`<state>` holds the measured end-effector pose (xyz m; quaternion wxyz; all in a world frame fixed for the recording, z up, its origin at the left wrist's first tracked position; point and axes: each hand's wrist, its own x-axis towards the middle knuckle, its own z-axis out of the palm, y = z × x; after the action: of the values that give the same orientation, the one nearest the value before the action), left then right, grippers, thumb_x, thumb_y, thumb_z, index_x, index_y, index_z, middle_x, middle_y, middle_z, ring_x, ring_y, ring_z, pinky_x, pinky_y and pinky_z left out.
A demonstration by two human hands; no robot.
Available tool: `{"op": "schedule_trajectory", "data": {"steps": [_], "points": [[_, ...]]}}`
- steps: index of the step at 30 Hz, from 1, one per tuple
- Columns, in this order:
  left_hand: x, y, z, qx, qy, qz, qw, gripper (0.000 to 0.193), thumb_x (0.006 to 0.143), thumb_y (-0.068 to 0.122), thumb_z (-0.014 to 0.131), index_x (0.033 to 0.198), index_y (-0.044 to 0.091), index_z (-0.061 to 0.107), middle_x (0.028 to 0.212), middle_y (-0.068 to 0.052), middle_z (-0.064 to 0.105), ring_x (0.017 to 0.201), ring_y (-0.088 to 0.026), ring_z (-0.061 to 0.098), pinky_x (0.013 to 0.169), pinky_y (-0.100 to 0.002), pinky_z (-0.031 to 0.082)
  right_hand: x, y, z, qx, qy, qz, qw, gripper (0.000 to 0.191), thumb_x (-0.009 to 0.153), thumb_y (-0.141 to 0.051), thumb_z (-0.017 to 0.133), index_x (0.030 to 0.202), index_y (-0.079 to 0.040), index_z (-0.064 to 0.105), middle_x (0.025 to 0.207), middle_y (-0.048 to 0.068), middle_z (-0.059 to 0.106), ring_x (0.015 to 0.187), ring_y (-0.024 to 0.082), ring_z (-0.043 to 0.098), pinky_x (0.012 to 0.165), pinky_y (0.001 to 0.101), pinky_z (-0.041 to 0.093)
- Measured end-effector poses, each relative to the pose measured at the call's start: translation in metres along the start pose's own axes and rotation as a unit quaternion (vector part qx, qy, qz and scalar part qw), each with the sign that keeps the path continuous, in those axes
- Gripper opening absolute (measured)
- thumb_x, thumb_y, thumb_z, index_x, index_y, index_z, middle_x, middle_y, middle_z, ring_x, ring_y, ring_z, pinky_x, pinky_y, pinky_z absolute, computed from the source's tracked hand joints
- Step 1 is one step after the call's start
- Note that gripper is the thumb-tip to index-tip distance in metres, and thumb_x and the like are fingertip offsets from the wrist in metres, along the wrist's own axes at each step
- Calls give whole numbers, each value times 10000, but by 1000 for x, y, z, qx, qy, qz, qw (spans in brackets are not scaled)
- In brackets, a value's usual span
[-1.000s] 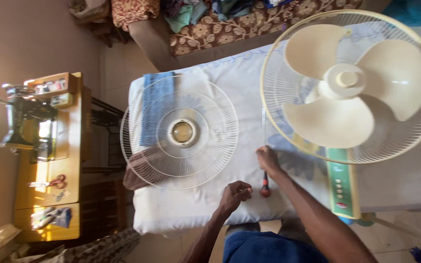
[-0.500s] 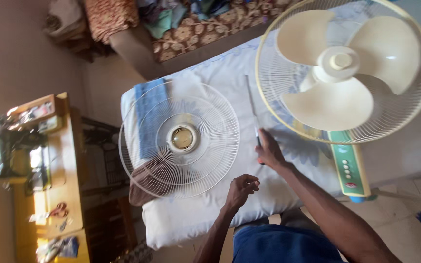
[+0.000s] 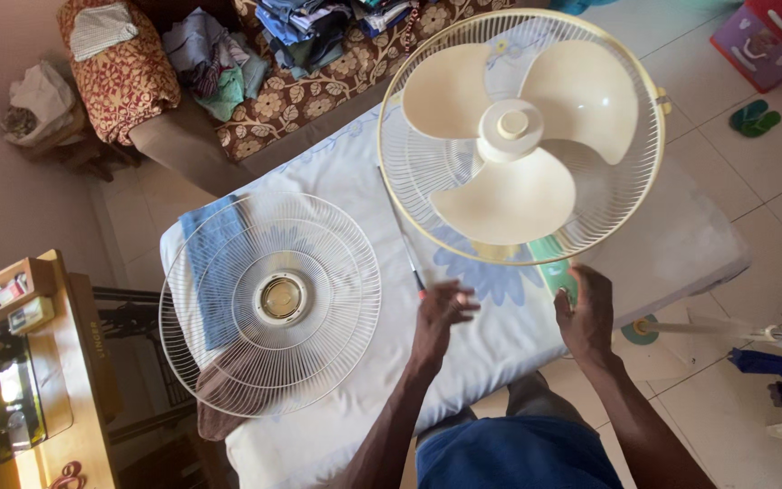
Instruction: The person unplugs a pedestal fan, lays it on a bed, unscrews the front grille and blade cap by hand, removes the grille and blades, and wipes the grille with a cloth.
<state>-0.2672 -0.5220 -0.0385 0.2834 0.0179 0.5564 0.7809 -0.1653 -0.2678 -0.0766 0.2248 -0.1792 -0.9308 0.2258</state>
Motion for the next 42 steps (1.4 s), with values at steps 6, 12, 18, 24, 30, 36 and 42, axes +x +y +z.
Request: {"op": "schedule_trajectory", "data": {"steps": [6,12,18,24,30,36,42], "points": [[72,11,56,-112,109,27,987,789,981,348,659,1532,-69,279,1433,-209,579,1256,-324,648,978,-471,589,48,47,7,-27,-156,123,980,1142,690,-419,897,1513,82,282,1306,332,547,1170,477,568,952,538,503],[88,7,84,-118,135,52,982,712,905,87,552,1542,-31,257,1367,-252,554,1169,-382,663,967,-478,570,76,60,4,60,-248,124,959,1047,645,-316,884,1506,-71,340,1395,223,571,1192,431,613,964,522,514],[80,17,121,-76,126,81,986,644,916,105,556,1508,-58,360,1374,-230,606,1164,-353,688,989,-460,580,105,83,-18,58,-272,116,953,992,671,-286,852,1502,-102,343,1390,195,572,1177,418,619,952,520,518],[77,16,146,-83,140,49,985,715,892,165,653,1516,-73,398,1334,-256,630,1142,-332,692,966,-450,594,123,109,-27,90,-291,69,950,950,673,-264,807,1490,-102,350,1397,186,569,1186,406,622,939,508,535],[82,3,130,-90,304,37,948,454,909,219,709,1208,-73,533,1066,-158,667,928,-296,760,858,-415,623,119,115,-22,69,-293,66,951,1025,704,-294,824,1533,-53,271,1439,239,513,1208,434,595,967,505,521],[88,0,113,-81,329,30,940,161,928,131,674,970,20,566,730,-89,665,715,-182,688,716,-370,619,120,115,-23,68,-291,64,952,1070,692,-294,839,1533,-29,234,1446,255,487,1204,439,596,951,505,526],[88,-2,99,-90,263,35,960,164,948,112,673,967,-1,555,790,-90,656,686,-167,664,698,-323,605,123,107,-30,58,-307,80,946,1016,722,-299,825,1535,-53,268,1399,238,541,1182,420,625,968,496,531]]}}
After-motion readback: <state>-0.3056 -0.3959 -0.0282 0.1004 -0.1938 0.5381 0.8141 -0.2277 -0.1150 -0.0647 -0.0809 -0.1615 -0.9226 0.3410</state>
